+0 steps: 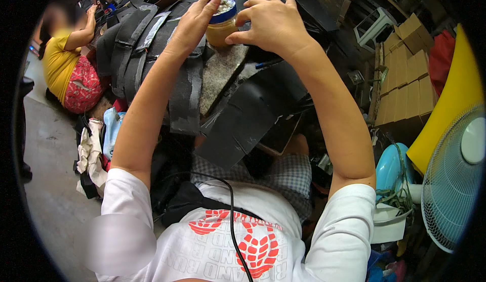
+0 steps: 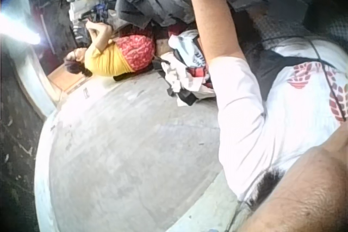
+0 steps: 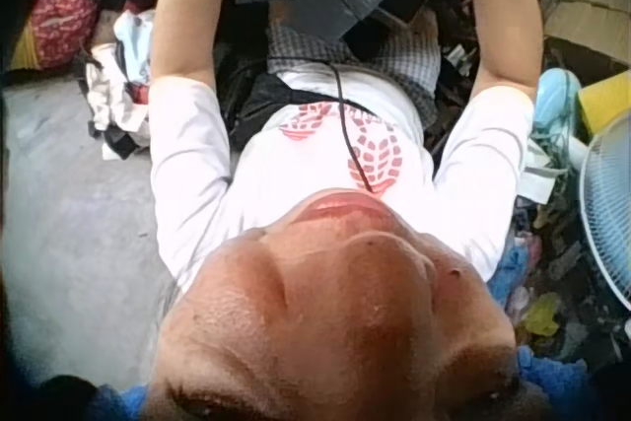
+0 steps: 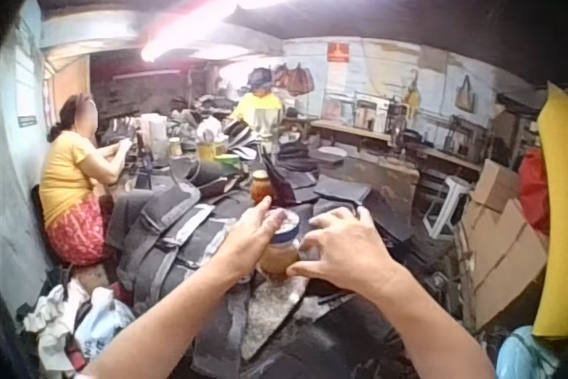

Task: The person repeatedly picks up black leather pieces from a pile, turns them over to inspect edges and surfaces, and places them back. A red leather piece is also briefly handled and inspected. The person uses a pen to mark or point at details on some pieces.

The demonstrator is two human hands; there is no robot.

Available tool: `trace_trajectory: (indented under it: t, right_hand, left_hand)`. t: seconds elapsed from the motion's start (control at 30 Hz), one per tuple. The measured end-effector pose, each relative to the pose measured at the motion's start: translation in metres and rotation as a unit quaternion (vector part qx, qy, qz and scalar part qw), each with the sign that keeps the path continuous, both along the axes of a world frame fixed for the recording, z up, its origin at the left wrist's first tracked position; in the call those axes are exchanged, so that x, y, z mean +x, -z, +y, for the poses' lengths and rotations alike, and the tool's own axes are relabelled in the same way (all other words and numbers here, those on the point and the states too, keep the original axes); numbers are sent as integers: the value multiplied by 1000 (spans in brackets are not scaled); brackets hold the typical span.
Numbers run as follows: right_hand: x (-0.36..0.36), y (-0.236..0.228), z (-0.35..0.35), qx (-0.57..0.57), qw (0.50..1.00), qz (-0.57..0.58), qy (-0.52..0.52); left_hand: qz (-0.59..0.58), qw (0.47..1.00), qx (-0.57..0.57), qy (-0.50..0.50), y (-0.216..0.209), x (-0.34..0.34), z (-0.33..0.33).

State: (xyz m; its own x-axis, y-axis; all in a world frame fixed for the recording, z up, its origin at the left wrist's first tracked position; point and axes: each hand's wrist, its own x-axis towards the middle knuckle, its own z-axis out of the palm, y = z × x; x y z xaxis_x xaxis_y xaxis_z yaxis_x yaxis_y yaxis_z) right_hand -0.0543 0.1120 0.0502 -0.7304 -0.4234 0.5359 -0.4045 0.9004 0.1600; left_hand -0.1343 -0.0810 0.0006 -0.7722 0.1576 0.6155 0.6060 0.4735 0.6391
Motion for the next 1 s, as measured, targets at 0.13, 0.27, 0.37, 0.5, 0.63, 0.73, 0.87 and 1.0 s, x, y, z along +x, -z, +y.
trace_trajectory:
  t: [0.13, 0.27, 0.37, 0.5, 0.63, 0.73, 0.87, 1.0]
  right_hand:
    - [31, -15, 29, -171, 977, -113, -64]
    - [61, 3, 48, -326, 871, -326, -171]
    - [83, 27, 51, -217, 906, -332, -148]
    - [105, 31, 54, -255, 933, -202, -152]
    - [134, 8, 67, -234, 942, -209, -120]
    - [168, -2, 75, -372, 882, -237, -166]
    - [197, -2, 74, -542, 812, -128, -172]
    - [214, 4, 53, -653, 731, -100, -174]
  left_hand:
    - [111, 989, -58, -75, -17, 51, -3]
    - [28, 964, -265, 25, -2, 151, 3]
    - [-5, 969, -238, 62, 9, 184, 8]
    - [-12, 981, -153, 114, 12, 193, 10]
    - [-20, 981, -131, 144, 3, 207, 4]
    - [169, 974, -141, 53, -8, 234, -3]
    - [403, 908, -93, 65, -19, 280, -15]
    - [101, 934, -137, 315, -2, 284, -3]
